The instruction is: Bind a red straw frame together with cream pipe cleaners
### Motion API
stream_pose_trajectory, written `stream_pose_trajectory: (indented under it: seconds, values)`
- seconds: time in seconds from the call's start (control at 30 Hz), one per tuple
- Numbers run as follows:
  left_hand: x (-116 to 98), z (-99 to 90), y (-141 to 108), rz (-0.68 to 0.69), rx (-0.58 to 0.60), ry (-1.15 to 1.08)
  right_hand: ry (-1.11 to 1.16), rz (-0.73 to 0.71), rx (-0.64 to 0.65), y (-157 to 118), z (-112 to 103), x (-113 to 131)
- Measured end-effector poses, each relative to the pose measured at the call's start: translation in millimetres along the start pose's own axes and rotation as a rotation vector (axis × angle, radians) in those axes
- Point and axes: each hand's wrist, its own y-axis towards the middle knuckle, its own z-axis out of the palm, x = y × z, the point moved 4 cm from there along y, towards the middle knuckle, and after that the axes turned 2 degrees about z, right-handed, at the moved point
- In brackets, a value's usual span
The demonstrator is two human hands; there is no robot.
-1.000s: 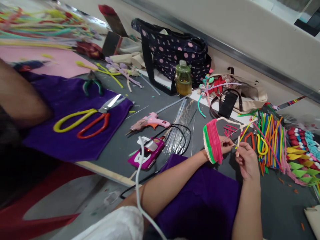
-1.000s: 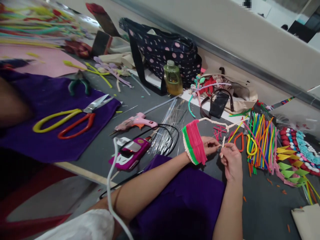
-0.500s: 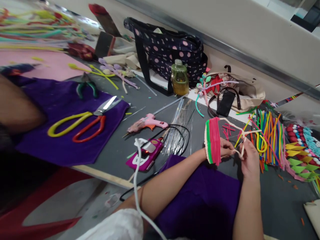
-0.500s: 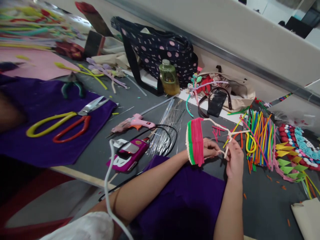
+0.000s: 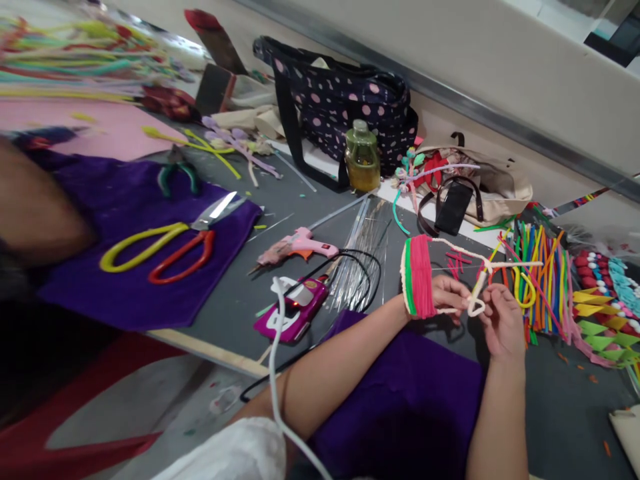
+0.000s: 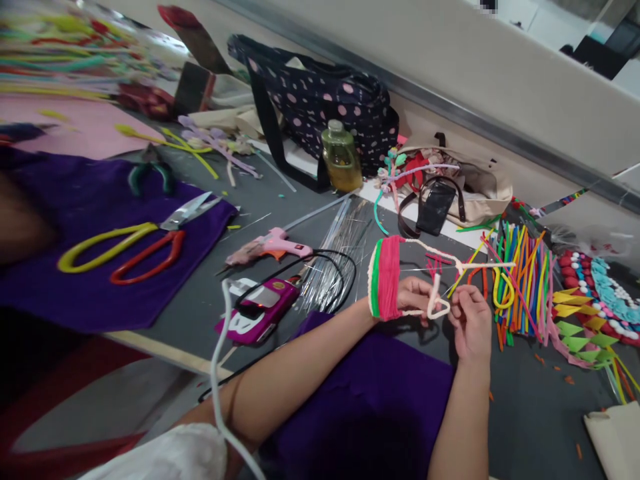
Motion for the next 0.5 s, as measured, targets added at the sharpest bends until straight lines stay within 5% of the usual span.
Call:
stream_pose_trajectory:
  seconds: [0.13, 0.27, 0.5]
  values:
    - [-8, -5.2, 0, 0.117, -0.195, 0.034, -0.290, -0.246, -0.090, -5, 2, 9]
    - [-11, -5.2, -2, 0.155, -0.251, 0.147, -0.536, -0.370, -0.170, -10, 12, 12]
    - [-2, -2.8, -1, 0.221, -0.368, 0.431, -0.540, -0.528, -0.292, -23, 21, 16]
